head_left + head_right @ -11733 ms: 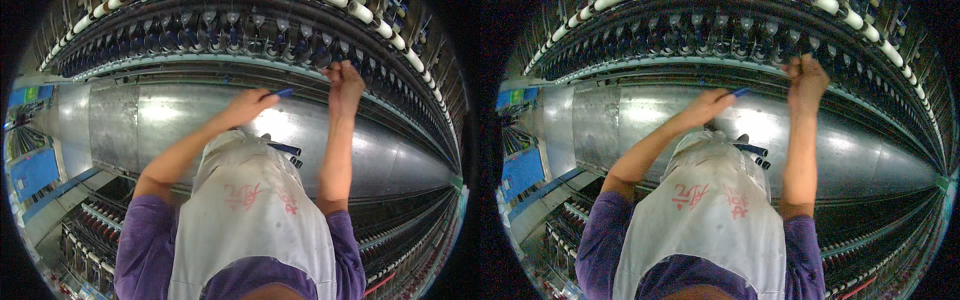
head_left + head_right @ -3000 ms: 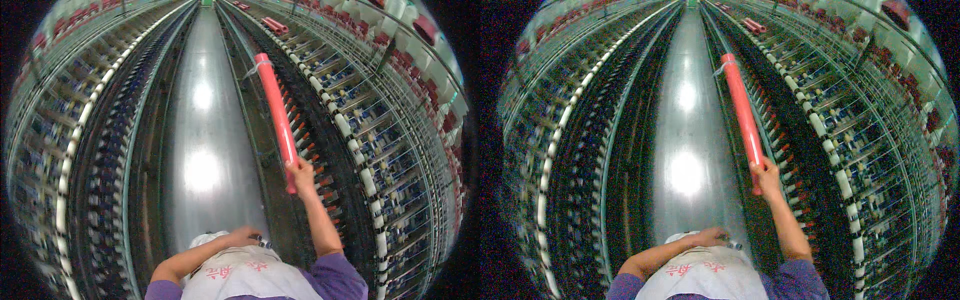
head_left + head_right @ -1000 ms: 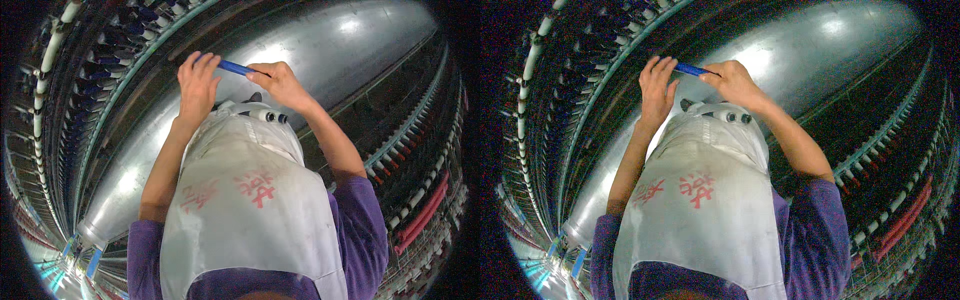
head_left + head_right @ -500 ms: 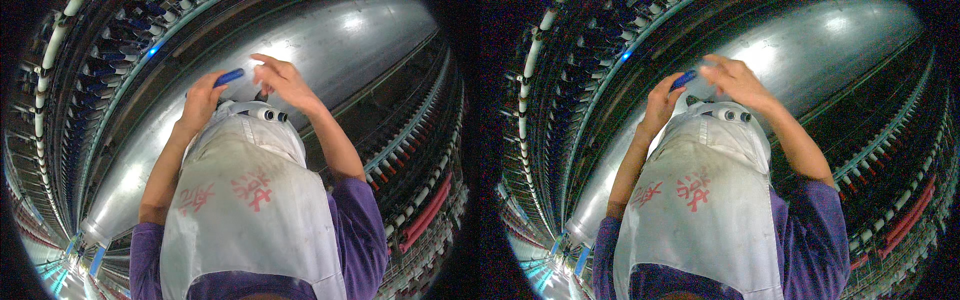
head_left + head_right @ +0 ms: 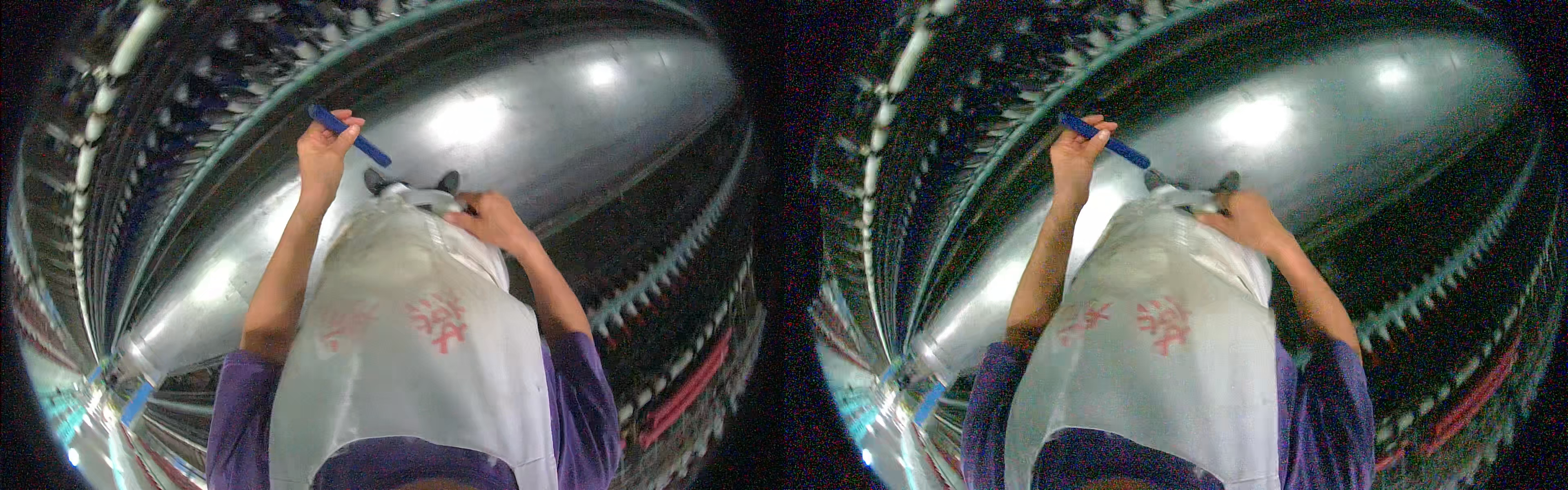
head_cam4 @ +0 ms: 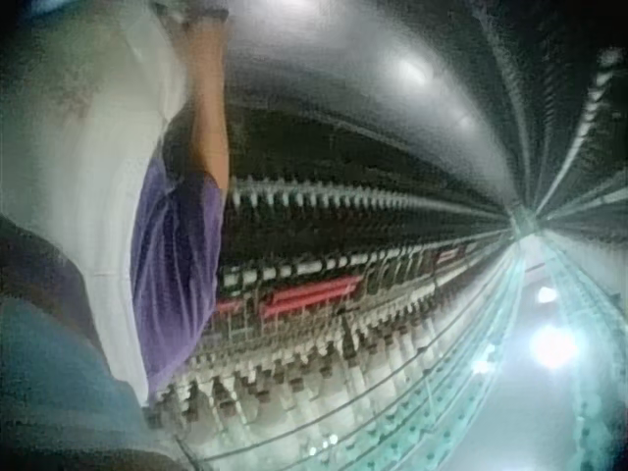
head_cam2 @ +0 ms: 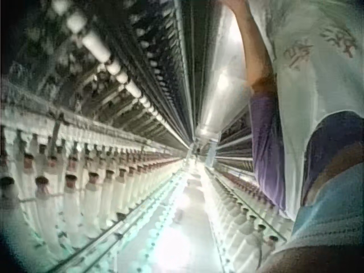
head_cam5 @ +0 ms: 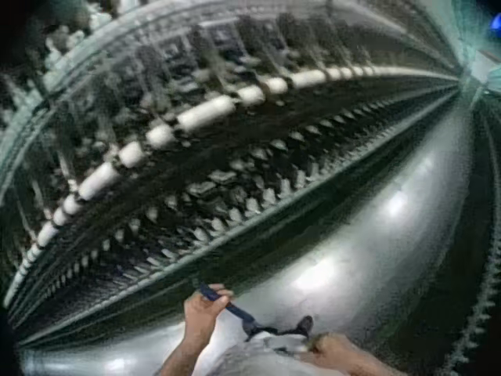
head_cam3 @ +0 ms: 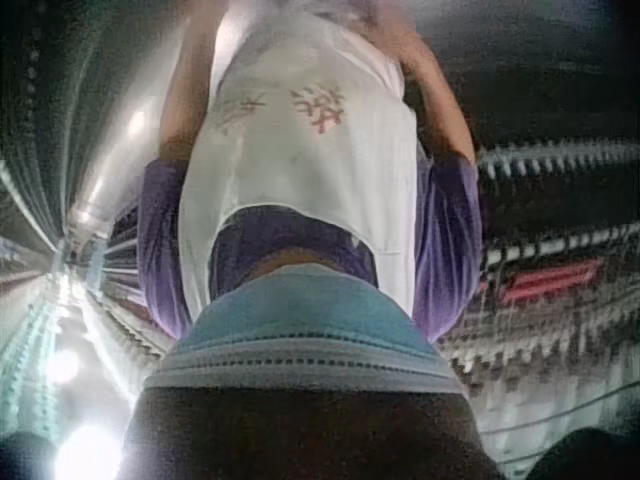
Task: The person operates a textile machine by inserting white and pink spools into slots, threading yarn through guides, and adjusting components. They walk between machines, retrieve spools from a bag, and place them into the machine while handling yarn with both hands.
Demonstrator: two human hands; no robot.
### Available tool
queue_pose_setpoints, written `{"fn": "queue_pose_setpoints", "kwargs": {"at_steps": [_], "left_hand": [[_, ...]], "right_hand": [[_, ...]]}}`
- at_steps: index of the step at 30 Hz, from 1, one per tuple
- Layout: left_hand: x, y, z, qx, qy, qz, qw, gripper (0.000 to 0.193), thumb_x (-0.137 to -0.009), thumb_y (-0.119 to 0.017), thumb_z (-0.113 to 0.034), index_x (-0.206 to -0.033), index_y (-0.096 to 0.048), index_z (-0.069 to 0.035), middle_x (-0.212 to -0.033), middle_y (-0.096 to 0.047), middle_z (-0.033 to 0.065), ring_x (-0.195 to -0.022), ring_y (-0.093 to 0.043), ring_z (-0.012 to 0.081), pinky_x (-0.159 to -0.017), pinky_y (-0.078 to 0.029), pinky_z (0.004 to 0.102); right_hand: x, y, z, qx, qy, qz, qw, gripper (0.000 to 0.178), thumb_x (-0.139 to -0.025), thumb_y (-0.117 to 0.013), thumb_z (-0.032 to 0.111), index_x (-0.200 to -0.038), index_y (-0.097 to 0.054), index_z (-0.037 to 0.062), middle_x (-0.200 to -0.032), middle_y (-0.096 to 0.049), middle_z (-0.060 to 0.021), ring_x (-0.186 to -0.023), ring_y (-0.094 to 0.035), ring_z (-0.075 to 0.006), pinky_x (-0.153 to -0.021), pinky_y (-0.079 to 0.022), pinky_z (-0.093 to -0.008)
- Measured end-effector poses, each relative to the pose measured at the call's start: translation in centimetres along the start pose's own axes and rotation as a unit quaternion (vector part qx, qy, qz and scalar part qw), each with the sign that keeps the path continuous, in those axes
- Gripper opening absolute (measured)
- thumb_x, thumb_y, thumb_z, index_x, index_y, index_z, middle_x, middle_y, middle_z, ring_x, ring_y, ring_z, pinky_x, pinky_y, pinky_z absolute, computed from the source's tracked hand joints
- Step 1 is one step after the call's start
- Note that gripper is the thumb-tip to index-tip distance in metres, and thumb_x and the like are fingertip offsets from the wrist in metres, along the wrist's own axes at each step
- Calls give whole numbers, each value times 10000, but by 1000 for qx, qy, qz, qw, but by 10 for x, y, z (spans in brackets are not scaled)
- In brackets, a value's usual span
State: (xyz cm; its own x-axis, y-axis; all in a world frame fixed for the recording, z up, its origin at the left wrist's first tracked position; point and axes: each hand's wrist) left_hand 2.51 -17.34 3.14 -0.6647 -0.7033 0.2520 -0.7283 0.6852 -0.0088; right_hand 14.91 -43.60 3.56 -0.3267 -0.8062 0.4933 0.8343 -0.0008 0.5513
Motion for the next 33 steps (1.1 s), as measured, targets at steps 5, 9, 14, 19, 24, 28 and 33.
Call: {"fn": "queue_pose_setpoints", "kwargs": {"at_steps": [5,9,14,19,24,28,33], "left_hand": [[-29,80,-24,-178,-94,-165,965,138,-905,-599,-93,-999,-597,8,-972,-667,99,-919,-611,160,-874,-440,284],[-56,120,-50,-198,-297,-257,898,114,-944,-540,-106,-1006,-591,-26,-986,-630,38,-957,-557,130,-879,-415,283],[-115,124,-47,-125,-345,-297,881,125,-938,-562,-139,-1004,-592,-37,-975,-634,34,-920,-566,119,-856,-427,274],[-161,138,-39,-294,-253,-256,885,208,-894,-591,-215,-985,-574,-28,-817,-623,98,-702,-570,208,-666,-457,337],[-182,134,-36,-162,-295,-258,906,268,-882,-537,-204,-1062,-530,-7,-857,-602,123,-755,-580,228,-709,-463,353],[-210,128,9,-91,-254,-188,944,294,-893,-546,-243,-1052,-477,-6,-883,-572,99,-770,-536,200,-710,-454,343],[-262,145,105,-295,-360,-277,841,264,-879,-557,-262,-897,-539,1,-783,-548,112,-643,-501,261,-550,-375,399]], "right_hand": [[-11,-8,6,74,19,-36,996,460,-860,-587,407,-926,-643,-45,-764,-620,-250,-744,-628,-392,-671,-488,-461],[-12,-10,7,130,45,-68,988,431,-853,-613,357,-988,-646,-51,-854,-633,-231,-767,-624,-393,-683,-491,-445],[-16,-13,11,149,69,-39,986,369,-831,-635,329,-948,-656,-20,-842,-632,-206,-754,-610,-402,-663,-491,-453],[-15,-18,11,201,9,-4,980,328,-807,-655,311,-800,-635,-16,-790,-619,-210,-756,-606,-397,-639,-481,-458],[-12,-24,8,200,44,-45,978,321,-769,-680,308,-724,-614,-3,-718,-607,-199,-675,-599,-392,-604,-473,-472],[-9,-21,16,221,54,-101,969,268,-773,-675,238,-685,-595,-2,-716,-577,-210,-680,-571,-415,-603,-443,-487],[-6,-9,19,86,-150,-121,977,390,-802,-619,352,-708,-598,-26,-708,-594,-243,-724,-592,-417,-677,-459,-481]]}}
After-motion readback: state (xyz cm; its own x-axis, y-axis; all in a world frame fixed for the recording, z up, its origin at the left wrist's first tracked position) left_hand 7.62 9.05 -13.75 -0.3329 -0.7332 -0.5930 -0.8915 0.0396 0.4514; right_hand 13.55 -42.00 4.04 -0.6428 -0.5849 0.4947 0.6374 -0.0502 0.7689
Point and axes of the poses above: each hand's wrist, its own x-axis away from the middle knuckle, its own y-axis out of the back of the hand, z = x × y
